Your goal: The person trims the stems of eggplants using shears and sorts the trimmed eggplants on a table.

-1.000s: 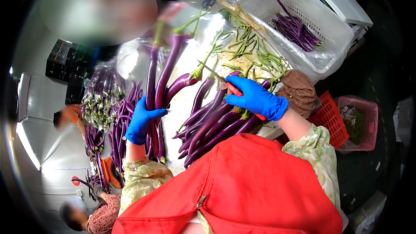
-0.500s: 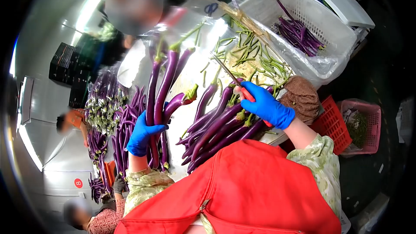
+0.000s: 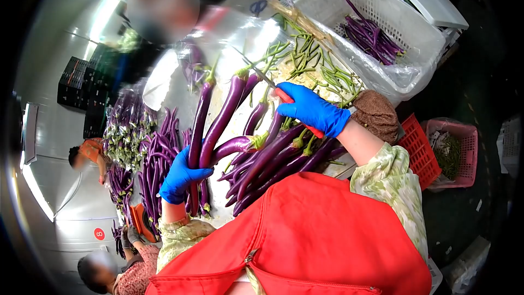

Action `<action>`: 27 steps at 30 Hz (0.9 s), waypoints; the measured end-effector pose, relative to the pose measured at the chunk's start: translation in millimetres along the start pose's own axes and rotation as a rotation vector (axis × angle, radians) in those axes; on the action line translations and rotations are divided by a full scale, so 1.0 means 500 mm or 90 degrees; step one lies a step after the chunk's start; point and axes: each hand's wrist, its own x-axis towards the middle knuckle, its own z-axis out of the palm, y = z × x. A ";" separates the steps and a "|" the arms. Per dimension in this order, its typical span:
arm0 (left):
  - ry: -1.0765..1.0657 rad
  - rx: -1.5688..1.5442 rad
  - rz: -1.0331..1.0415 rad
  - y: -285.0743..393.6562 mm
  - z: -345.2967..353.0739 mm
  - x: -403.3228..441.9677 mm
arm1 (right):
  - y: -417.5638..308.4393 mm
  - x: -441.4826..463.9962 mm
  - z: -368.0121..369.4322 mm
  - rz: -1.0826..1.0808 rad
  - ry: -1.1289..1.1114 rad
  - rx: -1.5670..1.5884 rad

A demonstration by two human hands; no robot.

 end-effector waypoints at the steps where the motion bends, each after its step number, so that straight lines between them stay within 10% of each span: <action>1: 0.003 -0.003 -0.001 0.000 0.001 0.000 | 0.030 0.010 0.000 -0.049 0.016 -0.041; 27: -0.022 -0.021 0.000 -0.017 0.003 -0.029 | 0.055 -0.017 -0.023 -0.042 0.078 -0.170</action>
